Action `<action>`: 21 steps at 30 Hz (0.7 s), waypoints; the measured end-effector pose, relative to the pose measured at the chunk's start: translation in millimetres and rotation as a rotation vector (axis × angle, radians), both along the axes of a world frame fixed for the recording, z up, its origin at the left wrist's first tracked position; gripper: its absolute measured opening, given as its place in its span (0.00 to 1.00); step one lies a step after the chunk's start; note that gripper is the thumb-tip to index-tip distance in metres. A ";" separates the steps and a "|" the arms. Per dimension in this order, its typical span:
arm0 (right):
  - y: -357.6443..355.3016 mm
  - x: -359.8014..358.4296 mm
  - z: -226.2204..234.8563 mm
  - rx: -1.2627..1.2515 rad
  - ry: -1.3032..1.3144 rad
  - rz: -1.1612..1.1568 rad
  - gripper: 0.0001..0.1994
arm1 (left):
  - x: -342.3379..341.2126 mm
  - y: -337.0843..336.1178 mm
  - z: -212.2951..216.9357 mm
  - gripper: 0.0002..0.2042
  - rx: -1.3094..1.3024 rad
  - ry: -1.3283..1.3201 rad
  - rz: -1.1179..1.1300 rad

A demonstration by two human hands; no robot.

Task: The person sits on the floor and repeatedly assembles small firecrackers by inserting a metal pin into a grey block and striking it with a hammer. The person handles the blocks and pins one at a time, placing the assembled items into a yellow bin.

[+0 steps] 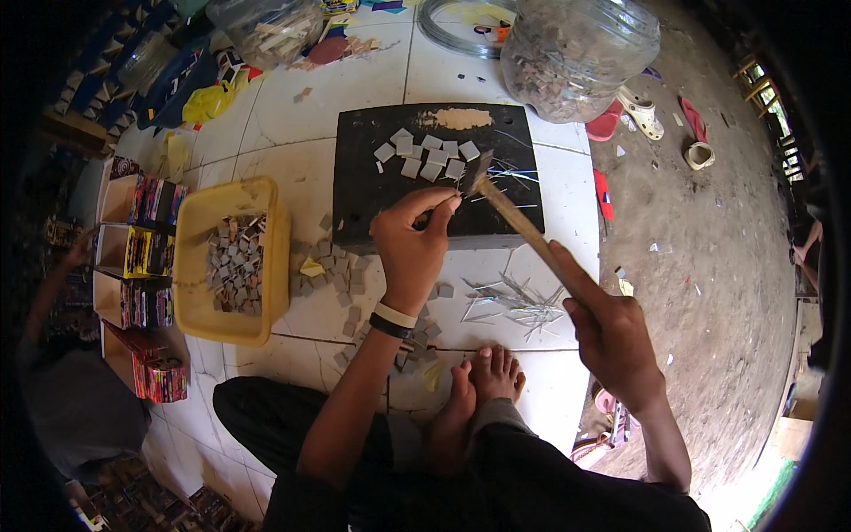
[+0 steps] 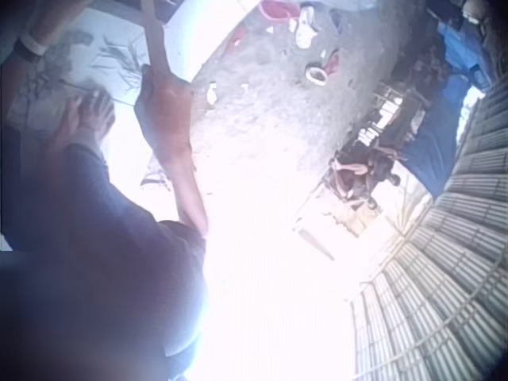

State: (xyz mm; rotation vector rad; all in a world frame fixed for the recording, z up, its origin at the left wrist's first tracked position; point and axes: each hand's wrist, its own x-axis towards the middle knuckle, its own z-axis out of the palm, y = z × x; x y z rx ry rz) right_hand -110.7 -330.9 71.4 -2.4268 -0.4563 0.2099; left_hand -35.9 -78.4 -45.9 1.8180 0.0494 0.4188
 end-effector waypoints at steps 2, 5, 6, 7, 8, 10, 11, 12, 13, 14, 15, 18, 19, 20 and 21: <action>2.8 -1.8 -6.5 0.027 0.006 -0.009 0.33 | -2.2 0.0 1.0 0.07 -0.039 -0.008 -0.007; 4.9 -4.2 -12.0 0.079 0.032 -0.021 0.32 | -4.0 -0.1 1.2 0.09 -0.067 0.024 -0.021; 5.8 -4.7 -13.5 0.086 0.034 -0.023 0.32 | -3.6 -0.6 0.8 0.11 -0.077 0.052 -0.020; 6.2 -4.8 -14.6 0.093 0.026 -0.018 0.32 | -2.5 -1.8 0.1 0.12 -0.086 -0.007 -0.009; 6.7 -4.8 -15.5 0.082 0.038 -0.024 0.32 | -1.3 -3.1 -0.4 0.13 -0.100 -0.048 0.009; 7.1 -4.4 -16.5 0.083 0.036 -0.020 0.32 | -0.2 -4.4 -0.5 0.16 -0.098 -0.073 0.010; 6.9 -4.1 -16.6 0.054 0.035 -0.029 0.32 | 0.3 -3.4 0.1 0.17 -0.084 -0.058 -0.006; 6.5 -3.8 -16.4 0.047 0.027 -0.031 0.32 | 0.9 -2.3 1.2 0.18 -0.070 -0.022 -0.011; 6.1 -3.6 -16.0 0.061 0.017 -0.032 0.32 | 1.5 -1.7 2.3 0.17 -0.071 -0.049 -0.022; 5.5 -3.6 -15.4 0.039 0.025 -0.031 0.32 | 2.6 -0.9 3.6 0.17 -0.072 -0.056 -0.023; 4.7 -3.5 -14.7 0.037 0.029 -0.031 0.32 | 4.6 -0.6 4.9 0.16 -0.070 -0.068 -0.034; 3.7 -3.0 -13.6 0.023 0.020 -0.024 0.32 | 18.7 11.8 10.8 0.14 0.112 -0.299 -0.137; 3.8 -3.2 -13.5 0.041 0.012 -0.013 0.32 | 18.9 10.8 11.4 0.10 -0.075 -0.216 -0.182; 4.1 -3.4 -13.6 0.021 0.035 -0.024 0.32 | 18.6 11.1 12.3 0.09 -0.126 -0.176 -0.195; 4.4 -3.7 -13.9 0.024 0.053 -0.026 0.33 | 17.8 11.6 13.3 0.09 -0.184 -0.126 -0.202</action>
